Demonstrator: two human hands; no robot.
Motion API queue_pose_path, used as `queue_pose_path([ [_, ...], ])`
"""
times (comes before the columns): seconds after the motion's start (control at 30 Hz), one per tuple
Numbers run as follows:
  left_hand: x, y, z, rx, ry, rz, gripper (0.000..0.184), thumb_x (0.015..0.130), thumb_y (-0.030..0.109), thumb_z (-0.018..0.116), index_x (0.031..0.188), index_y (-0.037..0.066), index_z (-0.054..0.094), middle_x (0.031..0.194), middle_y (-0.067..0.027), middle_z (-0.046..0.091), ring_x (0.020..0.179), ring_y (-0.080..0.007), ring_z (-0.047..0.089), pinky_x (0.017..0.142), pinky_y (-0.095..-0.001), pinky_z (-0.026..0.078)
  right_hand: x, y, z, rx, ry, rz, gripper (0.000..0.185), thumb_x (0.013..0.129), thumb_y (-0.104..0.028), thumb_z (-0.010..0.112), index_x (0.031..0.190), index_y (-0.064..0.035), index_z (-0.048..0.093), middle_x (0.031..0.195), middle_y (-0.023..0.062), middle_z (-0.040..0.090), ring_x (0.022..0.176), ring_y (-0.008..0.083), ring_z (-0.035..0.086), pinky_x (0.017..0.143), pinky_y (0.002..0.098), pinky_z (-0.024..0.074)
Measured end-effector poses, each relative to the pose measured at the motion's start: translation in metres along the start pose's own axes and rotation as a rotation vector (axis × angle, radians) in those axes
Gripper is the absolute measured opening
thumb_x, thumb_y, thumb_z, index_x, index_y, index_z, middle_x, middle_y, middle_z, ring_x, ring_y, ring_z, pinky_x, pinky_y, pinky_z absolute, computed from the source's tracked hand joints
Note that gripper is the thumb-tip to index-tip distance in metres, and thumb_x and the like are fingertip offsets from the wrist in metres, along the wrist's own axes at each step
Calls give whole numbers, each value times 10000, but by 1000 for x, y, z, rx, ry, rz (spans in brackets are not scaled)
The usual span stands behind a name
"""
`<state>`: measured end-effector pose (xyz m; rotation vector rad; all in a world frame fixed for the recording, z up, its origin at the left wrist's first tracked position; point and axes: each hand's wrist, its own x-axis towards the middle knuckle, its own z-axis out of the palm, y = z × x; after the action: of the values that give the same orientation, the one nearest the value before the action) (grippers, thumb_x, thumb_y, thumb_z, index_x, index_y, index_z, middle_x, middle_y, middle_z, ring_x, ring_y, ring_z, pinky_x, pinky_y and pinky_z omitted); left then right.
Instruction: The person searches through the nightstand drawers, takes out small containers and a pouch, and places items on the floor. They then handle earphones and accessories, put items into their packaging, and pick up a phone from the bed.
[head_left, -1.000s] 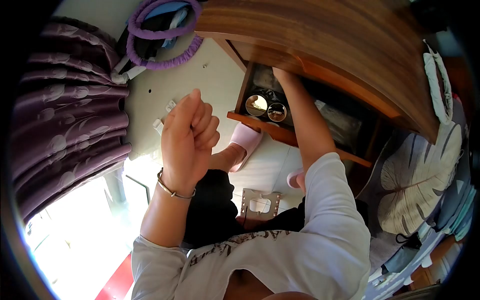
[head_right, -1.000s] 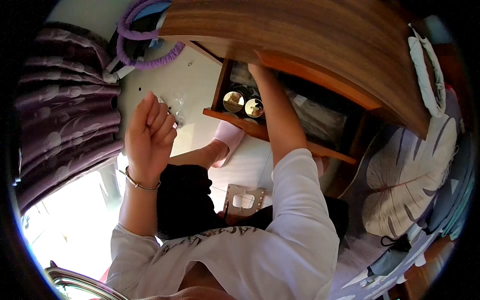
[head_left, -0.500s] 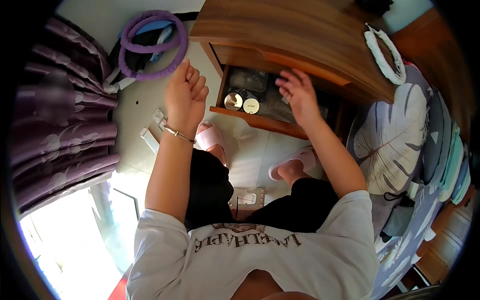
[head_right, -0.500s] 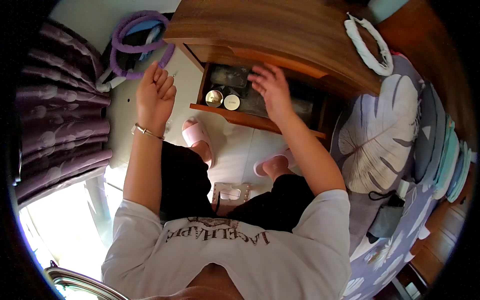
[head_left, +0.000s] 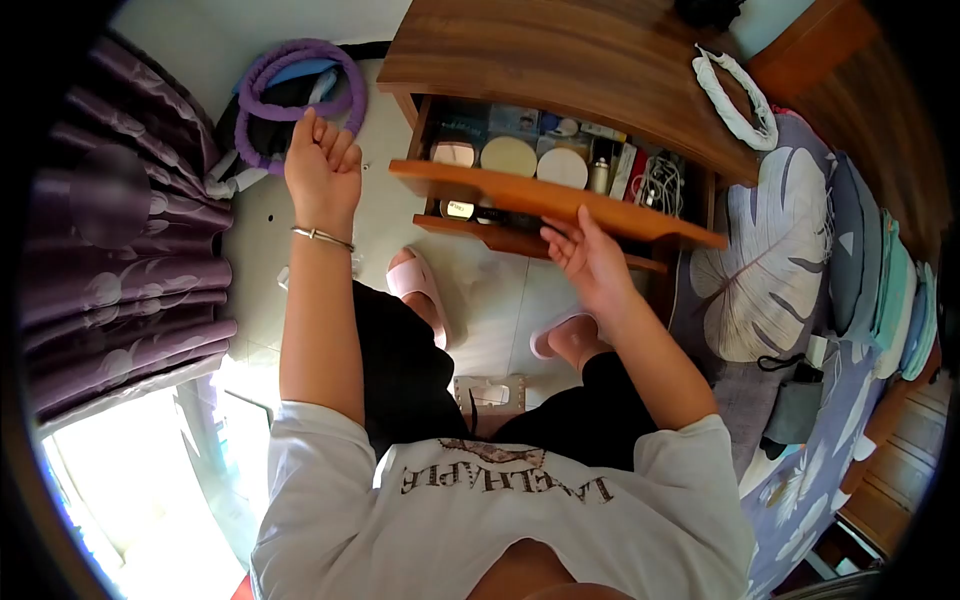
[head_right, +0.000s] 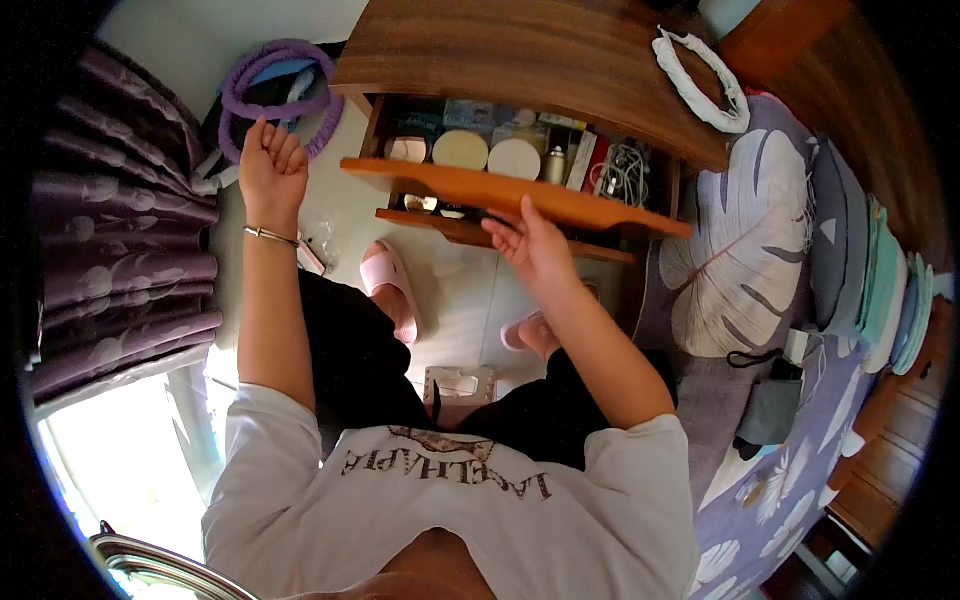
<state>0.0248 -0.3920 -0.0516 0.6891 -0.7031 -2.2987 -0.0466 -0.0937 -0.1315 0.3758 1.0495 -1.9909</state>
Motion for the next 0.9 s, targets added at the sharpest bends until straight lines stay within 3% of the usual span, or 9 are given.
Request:
queue_pose_path([
  [0.07, 2, 0, 1, 26, -30, 7, 294, 895, 192, 462, 636, 108, 350, 510, 31, 246, 408, -77, 189, 365, -228, 173, -22, 16, -7, -18, 17, 26, 303, 899, -315, 500, 1066, -63, 497, 1033, 95, 584, 874, 173, 568, 734, 255, 453],
  [0.2, -1, -7, -1, 153, -49, -16, 294, 890, 188, 472, 633, 109, 351, 516, 37, 244, 416, -71, 187, 369, -226, 169, -58, 36, -10, -14, 72, 105, 362, 890, -365, 503, 1120, -88, 469, 1039, 74, 562, 808, 177, 569, 728, 291, 436],
  [0.43, -17, -24, 8, 352, -86, -111, 312, 888, 181, 476, 614, 122, 337, 528, 43, 245, 417, -64, 186, 370, -213, 157, -78, 49, -10, -48, 48, 124, 393, 897, -397, 474, 1154, -101, 442, 1114, 81, 538, 797, 173, 574, 751, 286, 420],
  [0.77, -10, -20, 5, 343, -80, -89, 314, 892, 178, 470, 615, 118, 335, 538, 45, 247, 424, -58, 182, 371, -214, 156, -112, 32, 4, -103, 33, 269, 365, 930, -371, 393, 1140, -76, 440, 1086, 119, 566, 848, 200, 577, 783, 305, 428],
  [0.83, -12, -22, 8, 342, -80, -100, 317, 894, 180, 465, 614, 118, 332, 536, 44, 241, 426, -59, 182, 372, -215, 154, -141, 1, 21, -373, -257, 222, 367, 938, -372, 361, 1069, -50, 479, 1013, 149, 595, 880, 214, 577, 787, 329, 439],
  [0.9, -14, -27, 10, 361, -87, -101, 320, 895, 181, 463, 612, 118, 328, 534, 44, 239, 427, -60, 182, 372, -215, 154, -178, -30, 22, -529, -439, -358, 410, 926, -421, 339, 969, -56, 520, 901, 127, 580, 787, 212, 550, 756, 377, 431],
])
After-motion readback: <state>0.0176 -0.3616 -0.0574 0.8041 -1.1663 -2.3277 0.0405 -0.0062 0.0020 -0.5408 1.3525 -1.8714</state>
